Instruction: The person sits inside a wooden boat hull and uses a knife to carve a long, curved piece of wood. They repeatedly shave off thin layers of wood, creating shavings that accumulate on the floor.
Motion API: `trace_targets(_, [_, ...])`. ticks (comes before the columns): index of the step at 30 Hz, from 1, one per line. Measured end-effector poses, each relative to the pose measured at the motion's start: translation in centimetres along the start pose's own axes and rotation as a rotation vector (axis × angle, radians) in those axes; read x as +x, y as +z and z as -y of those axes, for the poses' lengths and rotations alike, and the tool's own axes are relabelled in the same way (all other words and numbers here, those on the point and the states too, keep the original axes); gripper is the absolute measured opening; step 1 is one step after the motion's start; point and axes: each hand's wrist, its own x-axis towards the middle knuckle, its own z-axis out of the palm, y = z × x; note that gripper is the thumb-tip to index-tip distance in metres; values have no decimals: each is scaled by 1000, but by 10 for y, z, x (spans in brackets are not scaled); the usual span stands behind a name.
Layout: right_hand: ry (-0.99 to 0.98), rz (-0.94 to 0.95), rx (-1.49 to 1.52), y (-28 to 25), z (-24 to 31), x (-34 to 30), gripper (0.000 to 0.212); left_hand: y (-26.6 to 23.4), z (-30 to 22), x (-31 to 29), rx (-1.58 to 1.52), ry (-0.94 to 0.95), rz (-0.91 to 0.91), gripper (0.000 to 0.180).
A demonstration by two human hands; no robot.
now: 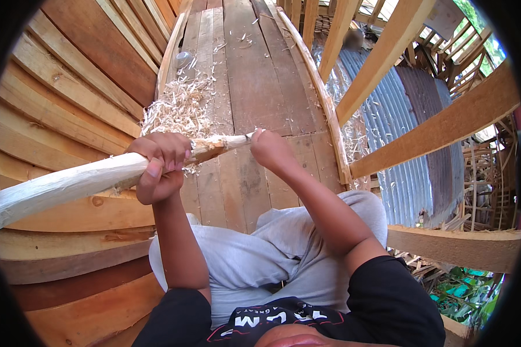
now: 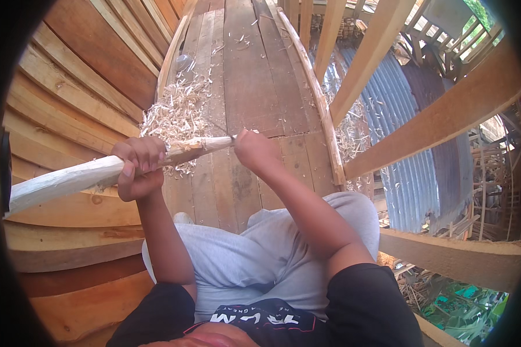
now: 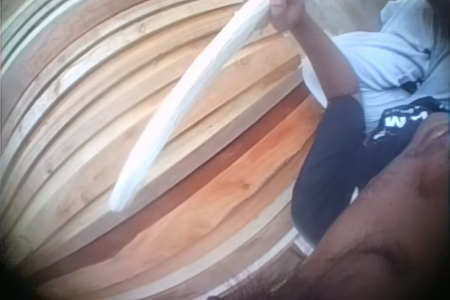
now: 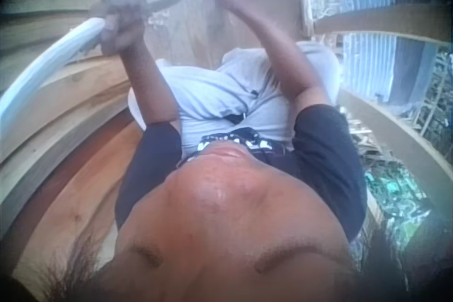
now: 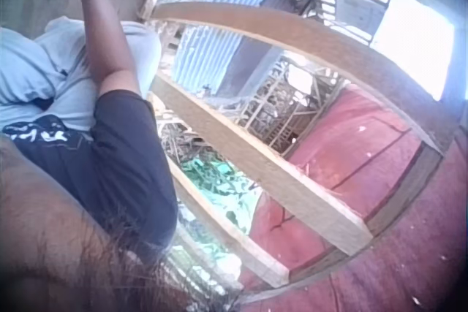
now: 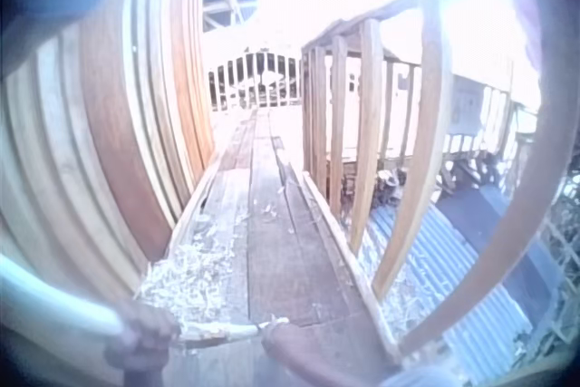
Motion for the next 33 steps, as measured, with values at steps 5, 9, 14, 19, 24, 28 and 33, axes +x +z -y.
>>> trace_targets(5, [83, -103, 48, 19, -59, 34, 56, 8, 3, 1, -25, -14, -33, 9])
trace_targets(9, [148, -115, 3, 27, -45, 31, 56, -3, 2, 2, -18, 4, 6, 10])
trace_targets(14, [-47, 57, -53, -15, 28, -17, 55, -8, -2, -1, -10, 6, 22, 11])
trace_targets(19, [104, -156, -26, 23, -43, 29, 55, -10, 2, 2, -67, 2, 74, 11])
trace_targets(24, [83, -110, -53, 19, -34, 22, 54, -11, -1, 1, -37, -2, 53, 11])
trace_targets(28, [-63, 15, -102, -9, 36, -17, 54, -18, -5, -4, -21, -5, 73, 11])
trace_targets(33, [155, -161, -121, 26, -61, 42, 54, -12, 1, 1, -59, -8, 34, 12])
